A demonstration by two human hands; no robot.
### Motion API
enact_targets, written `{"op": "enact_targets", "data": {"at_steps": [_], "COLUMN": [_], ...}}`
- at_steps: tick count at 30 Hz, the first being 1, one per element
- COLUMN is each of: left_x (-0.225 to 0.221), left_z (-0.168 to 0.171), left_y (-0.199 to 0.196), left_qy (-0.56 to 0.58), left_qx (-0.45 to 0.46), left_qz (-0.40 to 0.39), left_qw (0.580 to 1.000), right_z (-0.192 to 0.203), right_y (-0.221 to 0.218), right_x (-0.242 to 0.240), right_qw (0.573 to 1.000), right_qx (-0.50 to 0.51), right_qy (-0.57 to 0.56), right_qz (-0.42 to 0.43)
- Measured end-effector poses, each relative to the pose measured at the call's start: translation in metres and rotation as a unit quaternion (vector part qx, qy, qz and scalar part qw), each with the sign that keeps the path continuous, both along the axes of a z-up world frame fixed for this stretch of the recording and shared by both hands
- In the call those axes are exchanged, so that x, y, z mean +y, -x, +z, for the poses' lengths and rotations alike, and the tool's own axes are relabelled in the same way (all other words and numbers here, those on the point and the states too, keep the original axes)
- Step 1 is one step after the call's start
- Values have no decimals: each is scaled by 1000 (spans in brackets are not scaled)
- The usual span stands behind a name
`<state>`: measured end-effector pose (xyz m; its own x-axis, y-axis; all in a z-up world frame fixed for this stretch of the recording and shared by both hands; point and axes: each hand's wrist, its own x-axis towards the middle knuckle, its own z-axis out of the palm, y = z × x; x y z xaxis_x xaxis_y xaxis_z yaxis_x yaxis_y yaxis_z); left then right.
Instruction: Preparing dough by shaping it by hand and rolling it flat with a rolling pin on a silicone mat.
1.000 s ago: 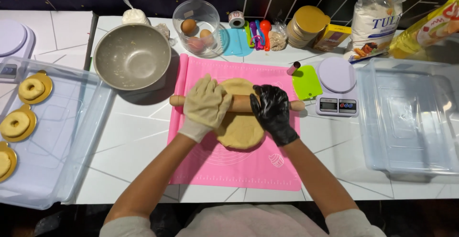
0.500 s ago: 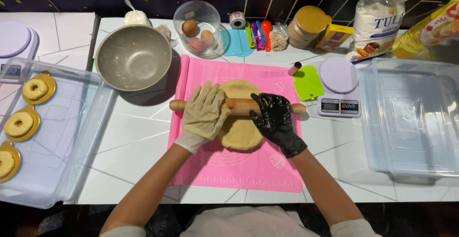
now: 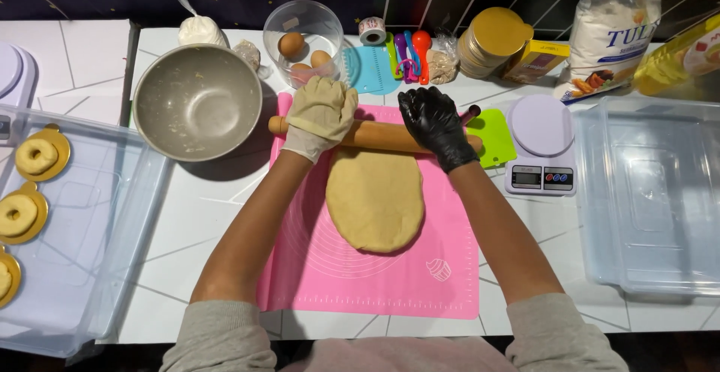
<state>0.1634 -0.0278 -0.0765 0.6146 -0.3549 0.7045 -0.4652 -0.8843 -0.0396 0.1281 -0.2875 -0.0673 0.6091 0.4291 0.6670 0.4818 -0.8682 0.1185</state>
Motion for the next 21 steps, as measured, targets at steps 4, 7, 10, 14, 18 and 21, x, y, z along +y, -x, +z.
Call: {"op": "enact_targets", "data": {"at_steps": [4,7,10,14,18,21], "left_x": [0,1,4,8,29,24], "left_z": [5,15,27,46,2,13], "left_y": [10,46,98,173,148,103], "left_qy": [19,17,16,36,70,80], "left_qx": [-1,13,12,4,44,50], "left_qz": [-12,-33,-40,-55,-83,-52], "left_qw": [1000,999,999,998,993,994], "right_z": [1,30,21,17,-4,-31], "right_y": [5,49,88,152,158,103], "right_x": [5,17,19,27,10,-11], "right_qw": [997,998,999,998,997,991], "right_qx": [67,39,-20,21,13,-127], "right_qy": [-40,-40,-29,-62,-75,10], "right_qz": [-2,-2,-7,-9,0,26]}}
